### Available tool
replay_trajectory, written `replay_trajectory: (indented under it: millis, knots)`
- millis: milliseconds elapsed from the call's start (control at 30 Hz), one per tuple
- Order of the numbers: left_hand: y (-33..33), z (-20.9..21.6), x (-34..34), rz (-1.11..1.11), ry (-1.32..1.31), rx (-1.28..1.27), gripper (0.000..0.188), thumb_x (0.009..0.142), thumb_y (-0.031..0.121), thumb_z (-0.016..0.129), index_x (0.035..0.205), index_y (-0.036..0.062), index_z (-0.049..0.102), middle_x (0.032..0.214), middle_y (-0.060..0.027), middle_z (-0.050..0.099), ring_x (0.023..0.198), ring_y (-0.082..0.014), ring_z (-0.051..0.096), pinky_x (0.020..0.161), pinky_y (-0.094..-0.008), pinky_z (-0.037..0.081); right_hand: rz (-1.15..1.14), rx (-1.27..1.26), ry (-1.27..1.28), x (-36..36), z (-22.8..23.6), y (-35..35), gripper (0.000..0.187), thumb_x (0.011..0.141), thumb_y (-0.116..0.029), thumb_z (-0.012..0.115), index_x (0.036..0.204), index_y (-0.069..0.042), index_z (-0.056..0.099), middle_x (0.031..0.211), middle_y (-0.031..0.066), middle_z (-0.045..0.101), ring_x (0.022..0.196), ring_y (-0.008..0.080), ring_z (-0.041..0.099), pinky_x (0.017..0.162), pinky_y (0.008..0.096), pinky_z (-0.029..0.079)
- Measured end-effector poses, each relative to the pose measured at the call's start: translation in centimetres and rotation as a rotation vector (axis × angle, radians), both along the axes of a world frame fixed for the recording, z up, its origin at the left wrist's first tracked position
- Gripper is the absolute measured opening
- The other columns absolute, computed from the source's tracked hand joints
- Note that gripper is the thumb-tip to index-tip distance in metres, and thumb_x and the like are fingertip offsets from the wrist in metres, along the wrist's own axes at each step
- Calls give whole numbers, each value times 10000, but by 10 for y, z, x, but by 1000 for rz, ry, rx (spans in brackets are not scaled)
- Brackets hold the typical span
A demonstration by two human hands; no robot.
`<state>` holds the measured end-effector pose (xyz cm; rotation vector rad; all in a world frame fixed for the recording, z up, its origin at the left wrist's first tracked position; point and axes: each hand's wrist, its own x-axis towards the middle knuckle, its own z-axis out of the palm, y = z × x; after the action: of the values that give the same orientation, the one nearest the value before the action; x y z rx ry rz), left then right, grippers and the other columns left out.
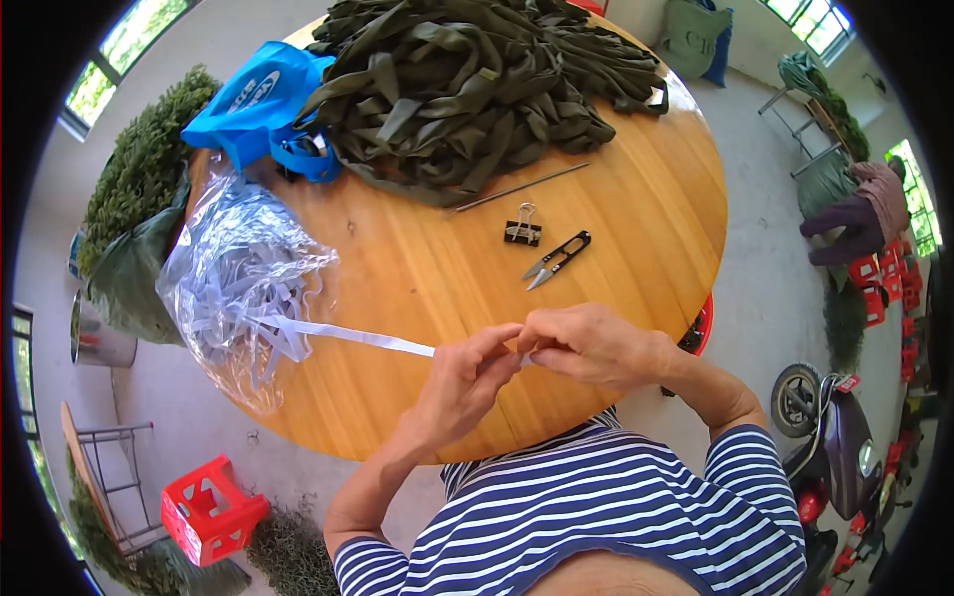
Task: The person assembles a fabric bundle by wrapping a long green fabric strip around a white elastic band. They use a metal rod to help roll the fabric and a binder clip to secure the elastic band to the table. The person repeatedly wraps the fabric and adjusts the bundle to create a tight, compact shape.
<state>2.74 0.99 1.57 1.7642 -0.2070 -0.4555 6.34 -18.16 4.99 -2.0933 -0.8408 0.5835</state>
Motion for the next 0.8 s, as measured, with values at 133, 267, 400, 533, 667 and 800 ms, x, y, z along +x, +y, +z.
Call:
replay_trajectory:
  millis: [133,267,400,533,667,800]
  knots:
    - [-20,-4,23,-60,182,-98,245,855,195,543,991,-4,587,674,-22,572,592,-66,533,449,-209,439,-143,193,57,8,-13,-21,114,786,-51,560,894,-16,549,760,100,601,677,176,579,616,284,451]
    - [-29,-3,45,-129,247,-16,228,859,205,551,941,-5,590,721,-28,592,622,-69,571,425,-195,457,-313,284,64,27,-27,-27,162,778,-77,614,916,-18,554,744,49,591,650,99,551,585,246,442]
    - [-23,-18,70,265,188,-324,198,856,205,558,883,10,577,765,-42,602,655,-103,602,435,-228,492,-555,54,-154,80,-25,-17,266,794,-198,626,974,-15,555,669,48,575,588,105,534,541,262,428]
    - [-29,-36,91,516,171,-421,209,852,191,569,951,8,568,869,-53,606,742,-117,603,454,-240,510,-515,49,-309,111,-57,-6,226,825,-230,585,889,-12,595,632,67,571,570,127,535,532,284,425]
    - [-19,-34,99,410,208,-504,204,851,184,572,948,5,580,860,-56,615,743,-111,599,511,-242,517,-469,286,-111,103,-47,9,288,837,-265,563,766,12,595,652,91,590,597,187,563,549,317,431]
    - [-16,-40,102,378,191,-488,197,835,168,597,925,-7,610,844,-53,614,709,-98,591,550,-229,509,-510,247,-72,102,-43,10,297,825,-302,577,809,-6,604,669,97,588,606,215,579,561,309,445]
